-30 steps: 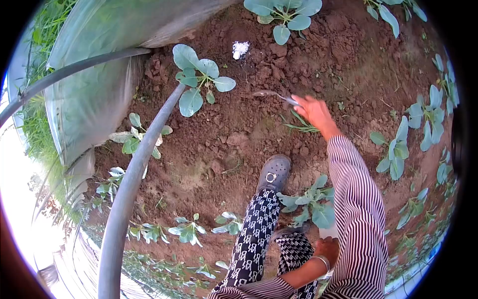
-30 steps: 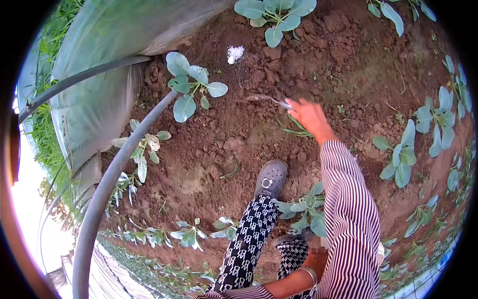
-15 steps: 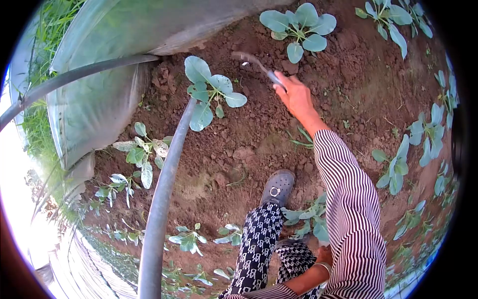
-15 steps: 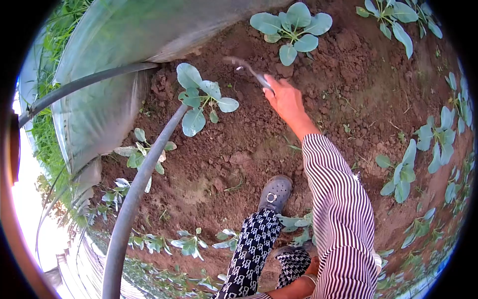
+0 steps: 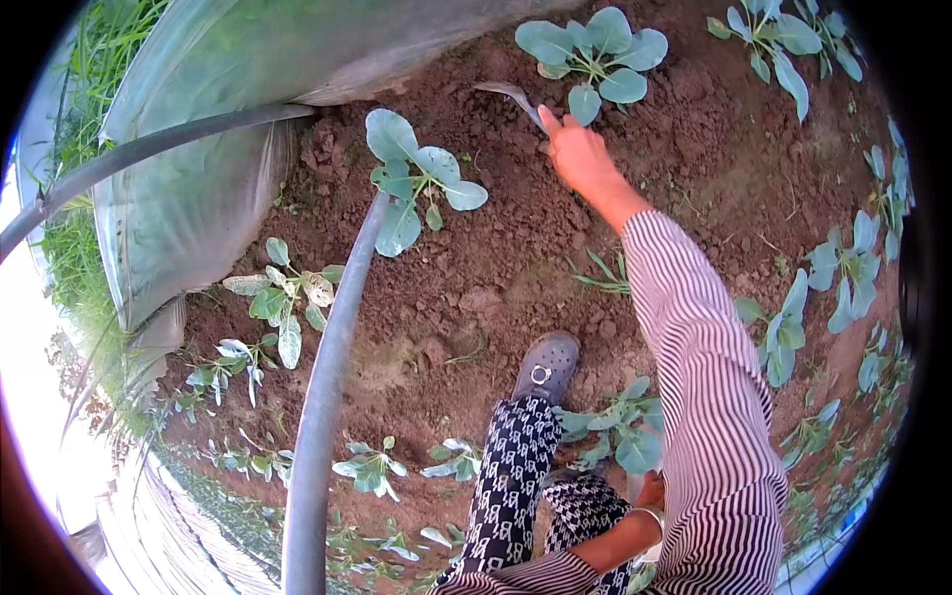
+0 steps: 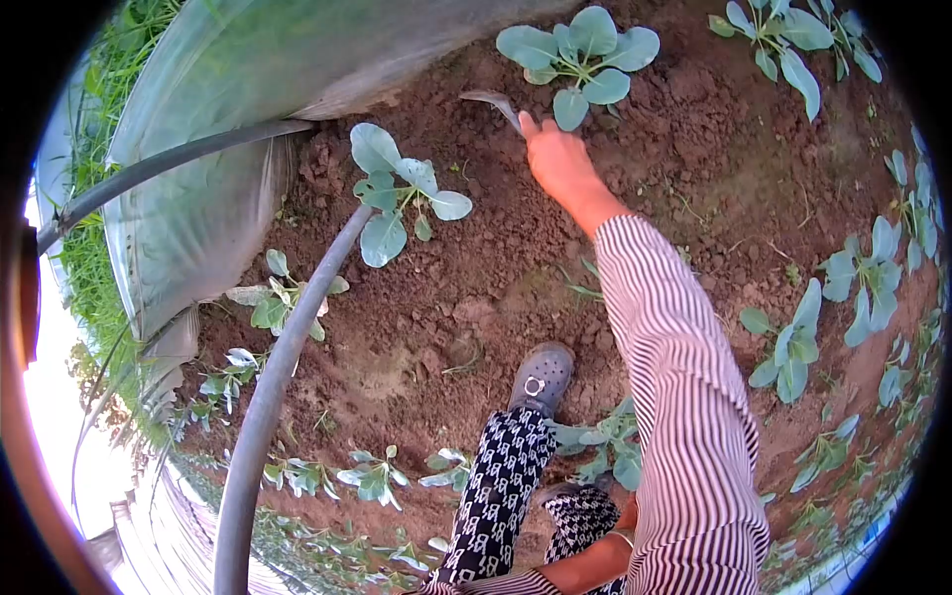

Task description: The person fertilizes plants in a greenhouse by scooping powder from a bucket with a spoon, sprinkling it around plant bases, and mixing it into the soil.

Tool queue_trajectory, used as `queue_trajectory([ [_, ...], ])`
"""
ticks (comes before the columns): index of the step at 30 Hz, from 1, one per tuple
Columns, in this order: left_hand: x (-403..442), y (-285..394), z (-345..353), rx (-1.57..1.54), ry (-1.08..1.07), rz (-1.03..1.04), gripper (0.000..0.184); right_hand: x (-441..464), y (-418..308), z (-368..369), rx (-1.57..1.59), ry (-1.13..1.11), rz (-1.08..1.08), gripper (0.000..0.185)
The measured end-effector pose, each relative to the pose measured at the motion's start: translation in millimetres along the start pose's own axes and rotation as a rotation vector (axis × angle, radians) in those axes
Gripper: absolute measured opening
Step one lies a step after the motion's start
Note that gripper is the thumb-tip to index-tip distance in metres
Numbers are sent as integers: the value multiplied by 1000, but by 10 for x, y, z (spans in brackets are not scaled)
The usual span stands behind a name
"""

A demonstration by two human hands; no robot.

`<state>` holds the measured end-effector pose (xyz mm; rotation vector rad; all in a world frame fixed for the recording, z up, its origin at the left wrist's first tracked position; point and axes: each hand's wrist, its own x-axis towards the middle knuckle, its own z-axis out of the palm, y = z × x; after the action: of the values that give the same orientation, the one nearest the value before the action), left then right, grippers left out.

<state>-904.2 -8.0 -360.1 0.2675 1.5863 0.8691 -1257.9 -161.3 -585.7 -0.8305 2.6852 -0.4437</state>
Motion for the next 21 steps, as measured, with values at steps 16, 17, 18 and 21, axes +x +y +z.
queue_trajectory([
  [16,38,133,101,15,-4,-8,34,-445,-244,92,326,58,131,51],
  [17,44,128,115,12,-7,-9,34,-400,-265,140,422,222,59,49],
  [18,46,119,129,11,-7,-10,34,-326,-277,174,515,385,-11,48],
  [21,54,97,143,6,-9,-13,33,-328,-429,194,869,317,134,40],
])
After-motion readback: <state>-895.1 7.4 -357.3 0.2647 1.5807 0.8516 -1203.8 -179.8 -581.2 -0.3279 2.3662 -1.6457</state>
